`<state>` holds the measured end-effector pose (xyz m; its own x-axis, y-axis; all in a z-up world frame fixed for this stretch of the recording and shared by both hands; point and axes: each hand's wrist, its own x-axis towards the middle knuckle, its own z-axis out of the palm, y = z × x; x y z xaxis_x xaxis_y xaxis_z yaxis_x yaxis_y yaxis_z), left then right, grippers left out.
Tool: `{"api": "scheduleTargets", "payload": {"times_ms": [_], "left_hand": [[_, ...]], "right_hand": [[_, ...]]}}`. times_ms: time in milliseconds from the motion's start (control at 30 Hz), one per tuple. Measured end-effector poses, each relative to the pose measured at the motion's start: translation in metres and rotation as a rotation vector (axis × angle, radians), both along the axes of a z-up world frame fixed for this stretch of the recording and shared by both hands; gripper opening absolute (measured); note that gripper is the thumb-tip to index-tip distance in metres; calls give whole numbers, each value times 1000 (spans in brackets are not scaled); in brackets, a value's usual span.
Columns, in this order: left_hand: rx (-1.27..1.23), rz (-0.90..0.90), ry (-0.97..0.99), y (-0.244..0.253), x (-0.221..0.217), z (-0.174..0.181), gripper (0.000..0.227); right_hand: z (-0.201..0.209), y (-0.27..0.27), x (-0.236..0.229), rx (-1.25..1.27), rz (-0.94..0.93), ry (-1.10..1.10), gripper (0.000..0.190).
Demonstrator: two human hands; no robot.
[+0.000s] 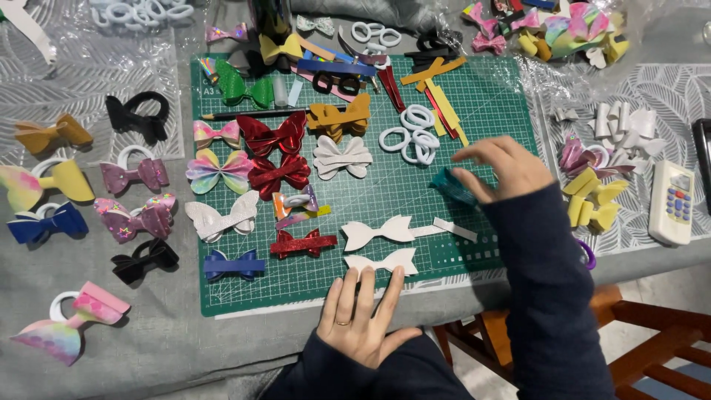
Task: Assembling decorative hair bows by applying glue to pre-cut fabric pieces and attaching them to hair ties.
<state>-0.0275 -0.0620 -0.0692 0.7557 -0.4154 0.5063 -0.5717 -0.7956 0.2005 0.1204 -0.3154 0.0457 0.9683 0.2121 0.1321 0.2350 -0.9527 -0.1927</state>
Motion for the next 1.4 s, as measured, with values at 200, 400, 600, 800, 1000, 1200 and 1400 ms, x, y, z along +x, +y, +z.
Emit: {"api": "scheduleTargets", "payload": {"times_ms": [200,400,600,800,1000,1200,1400], "left_hand": [[-316,-184,22,12,-2,12,59],[-680,-120,109,29,15,42,32],[-837,-148,295,39,52,99,35],[-757,-256,364,33,39,74,24],[-700,-182,252,32,35,63,20],[-747,-137,305,25,37,61,24],[-855,-127,385,17,39,64,22]], "right_hand": [[-30,-2,46,11,184,-107,23],[-15,-2,27,-22,265,-332,18],[13,42,-92,31,666,-470,34],[-17,54,-126,47,617,-561,36],[-21,56,-121,124,641,-485,39],[-40,83,-118,1114,312,-104,61],[-64,82,-131,1028,37,-22,27]]}}
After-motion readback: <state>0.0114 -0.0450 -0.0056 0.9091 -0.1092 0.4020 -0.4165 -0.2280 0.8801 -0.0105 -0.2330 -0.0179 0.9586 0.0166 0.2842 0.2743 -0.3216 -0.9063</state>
